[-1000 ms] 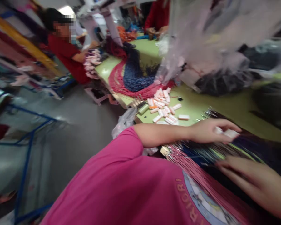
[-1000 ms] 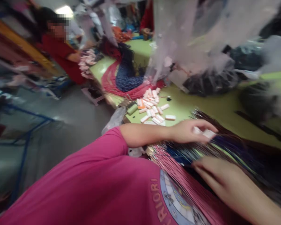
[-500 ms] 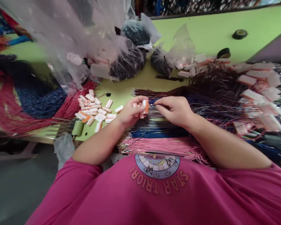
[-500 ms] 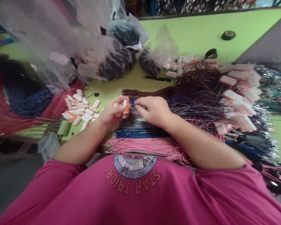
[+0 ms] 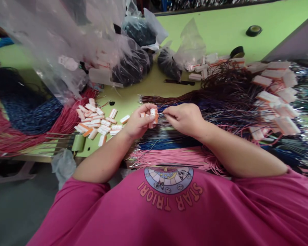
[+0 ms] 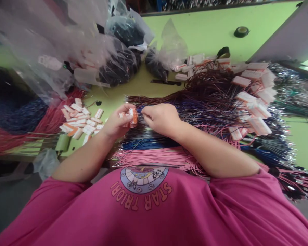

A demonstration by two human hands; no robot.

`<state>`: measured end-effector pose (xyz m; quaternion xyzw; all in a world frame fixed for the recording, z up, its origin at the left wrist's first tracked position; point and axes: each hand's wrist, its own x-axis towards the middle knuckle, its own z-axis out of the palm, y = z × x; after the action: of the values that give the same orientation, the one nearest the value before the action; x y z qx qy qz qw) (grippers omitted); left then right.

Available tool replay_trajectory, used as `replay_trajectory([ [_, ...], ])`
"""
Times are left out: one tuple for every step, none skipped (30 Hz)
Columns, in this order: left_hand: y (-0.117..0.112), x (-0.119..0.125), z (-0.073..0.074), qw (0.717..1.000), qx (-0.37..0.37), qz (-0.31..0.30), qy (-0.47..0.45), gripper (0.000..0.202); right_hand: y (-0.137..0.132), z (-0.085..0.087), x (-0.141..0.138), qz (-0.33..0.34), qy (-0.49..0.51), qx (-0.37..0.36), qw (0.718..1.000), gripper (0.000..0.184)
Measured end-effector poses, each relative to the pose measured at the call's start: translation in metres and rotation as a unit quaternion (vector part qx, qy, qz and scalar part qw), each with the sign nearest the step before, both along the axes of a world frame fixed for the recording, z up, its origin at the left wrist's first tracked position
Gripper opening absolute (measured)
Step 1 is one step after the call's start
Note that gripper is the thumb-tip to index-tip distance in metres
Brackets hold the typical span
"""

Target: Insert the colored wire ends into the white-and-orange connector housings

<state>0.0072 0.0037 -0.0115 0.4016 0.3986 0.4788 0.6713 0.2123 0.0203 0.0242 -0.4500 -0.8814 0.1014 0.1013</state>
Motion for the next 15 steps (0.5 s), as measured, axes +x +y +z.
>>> replay_trajectory([
  [0.000, 0.000, 0.000, 1.000, -0.001, 0.003, 0.000, 0.055, -0.001, 0.001, 0.000, -0.001, -0.016, 0.007, 1.000, 0.038],
  [0.000, 0.001, 0.001, 1.000, -0.002, 0.007, 0.000, 0.055, -0.001, 0.002, -0.001, 0.000, -0.031, 0.015, 0.999, 0.039],
  [0.000, 0.001, 0.001, 1.000, -0.003, 0.011, 0.001, 0.055, -0.002, 0.003, -0.001, 0.002, -0.046, 0.021, 0.999, 0.039],
  [0.000, 0.001, 0.001, 1.000, -0.002, 0.014, 0.004, 0.054, -0.003, 0.004, -0.002, 0.005, -0.057, 0.027, 0.998, 0.040],
  [0.000, 0.001, 0.001, 1.000, 0.000, 0.015, 0.009, 0.053, -0.004, 0.004, -0.003, 0.009, -0.066, 0.031, 0.997, 0.040],
  [0.000, 0.001, 0.001, 1.000, 0.003, 0.016, 0.015, 0.053, -0.004, 0.005, -0.003, 0.014, -0.072, 0.032, 0.997, 0.041],
  [0.000, 0.002, 0.001, 1.000, 0.006, 0.015, 0.022, 0.052, -0.005, 0.005, -0.004, 0.018, -0.077, 0.032, 0.996, 0.041],
  [0.000, 0.002, 0.000, 0.999, 0.009, 0.014, 0.030, 0.051, -0.005, 0.005, -0.005, 0.022, -0.081, 0.030, 0.996, 0.041],
  [-0.001, 0.002, -0.002, 0.999, 0.011, 0.013, 0.037, 0.051, -0.005, 0.004, -0.006, 0.025, -0.085, 0.026, 0.996, 0.041],
  [-0.001, 0.002, -0.004, 0.999, 0.013, 0.011, 0.043, 0.050, -0.006, 0.003, -0.007, 0.028, -0.087, 0.022, 0.996, 0.041],
  [-0.001, 0.002, -0.006, 0.999, 0.014, 0.011, 0.049, 0.050, -0.006, 0.002, -0.008, 0.031, -0.089, 0.018, 0.995, 0.040],
  [-0.002, 0.002, -0.009, 0.998, 0.015, 0.010, 0.056, 0.049, -0.006, 0.001, -0.010, 0.033, -0.089, 0.013, 0.995, 0.040],
  [-0.002, 0.002, -0.011, 0.998, 0.018, 0.010, 0.064, 0.049, -0.006, -0.001, -0.011, 0.035, -0.088, 0.007, 0.995, 0.040],
  [-0.002, 0.002, -0.013, 0.997, 0.020, 0.008, 0.074, 0.048, -0.006, -0.003, -0.012, 0.036, -0.087, 0.001, 0.996, 0.040],
  [-0.002, 0.001, -0.015, 0.996, 0.023, 0.008, 0.086, 0.047, -0.005, -0.004, -0.013, 0.037, -0.085, -0.004, 0.996, 0.039],
])
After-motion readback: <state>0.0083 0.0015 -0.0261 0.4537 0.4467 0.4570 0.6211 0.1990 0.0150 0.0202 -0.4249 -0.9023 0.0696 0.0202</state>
